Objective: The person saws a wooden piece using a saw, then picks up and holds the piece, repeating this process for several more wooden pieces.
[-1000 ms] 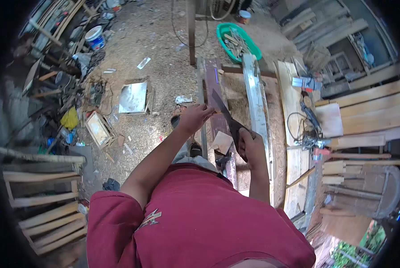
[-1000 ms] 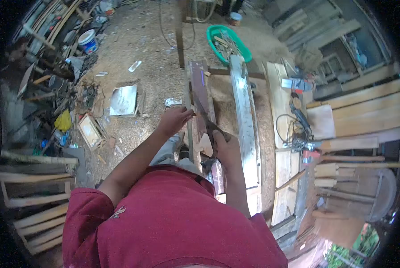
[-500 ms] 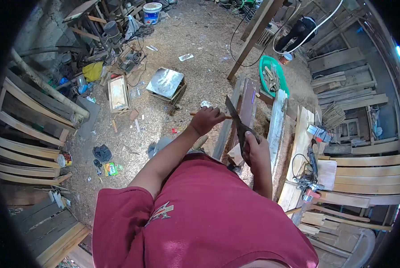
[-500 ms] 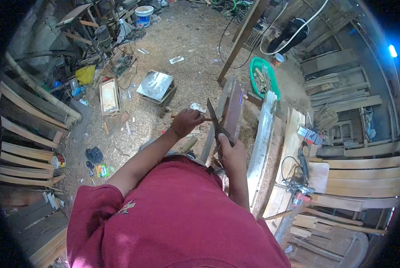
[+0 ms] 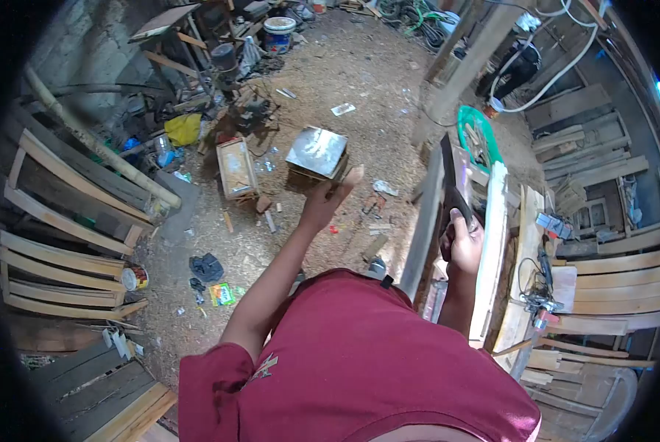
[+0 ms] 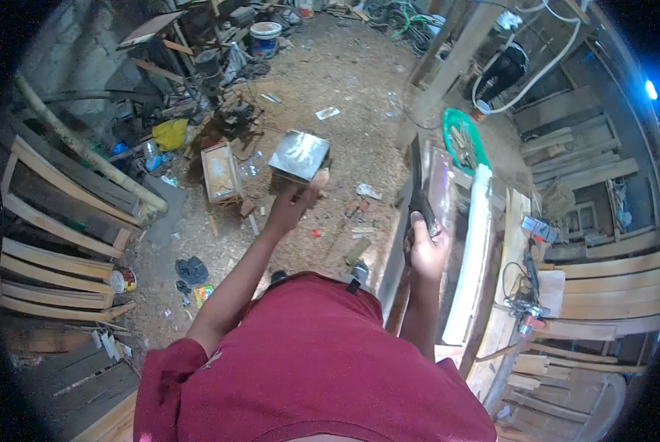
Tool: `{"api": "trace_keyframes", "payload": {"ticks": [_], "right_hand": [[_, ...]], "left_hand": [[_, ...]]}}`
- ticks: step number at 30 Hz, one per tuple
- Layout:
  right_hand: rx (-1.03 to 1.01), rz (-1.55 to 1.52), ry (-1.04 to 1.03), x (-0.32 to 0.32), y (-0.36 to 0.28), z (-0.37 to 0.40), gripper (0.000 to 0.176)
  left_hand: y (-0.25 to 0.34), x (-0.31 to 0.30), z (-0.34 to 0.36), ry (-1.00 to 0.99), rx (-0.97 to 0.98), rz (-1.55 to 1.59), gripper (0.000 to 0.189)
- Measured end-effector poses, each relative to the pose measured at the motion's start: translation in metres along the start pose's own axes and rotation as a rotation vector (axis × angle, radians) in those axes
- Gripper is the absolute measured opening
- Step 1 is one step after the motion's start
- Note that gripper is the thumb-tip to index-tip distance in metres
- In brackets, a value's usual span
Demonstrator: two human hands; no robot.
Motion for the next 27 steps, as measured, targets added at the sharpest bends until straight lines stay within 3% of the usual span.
{"api": "trace_keyframes", "payload": {"ticks": [2,5,10,13,14,19,27], "right_hand": [[0.012,-0.021,-0.011,0.039,0.009,0.012,0.011],[-0.04,-0.035,-0.061,0.085,0.009,0.035,0.015],[-0.039,0.193,0.043,0.117,-0.015,0.075,0.016],[-0.108,0.203,0.124,0.116,-0.02,0.09,0.016],[-0.132,0.226,0.128,0.111,-0.018,0.094,0.017],[-0.153,0.456,0.198,0.079,-0.005,0.104,0.026],[-0.216,0.034,0.114,0.044,-0.002,0.075,0.035]], "left_hand": [[0.01,-0.029,0.003,0.003,-0.032,0.208,0.03],[0.031,-0.063,0.006,-0.038,0.067,0.222,0.026],[0.077,-0.066,0.01,-0.094,0.082,0.43,0.016],[0.111,-0.058,0.021,-0.276,0.031,0.668,0.016],[0.105,-0.049,0.013,-0.273,0.135,0.601,0.016],[0.152,-0.022,0.027,-0.383,0.107,0.608,0.015],[0.191,0.038,0.038,-0.488,0.086,0.624,0.016]]}}
Point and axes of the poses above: each hand's wrist, its own z-axis away from the middle knuckle, its own x-axis out of the palm, y = z × x, the point moved 2 cm from there along -z, towards the middle knuckle, and after that the axes turned 11 degrees about -x, right-handed, at the moved point
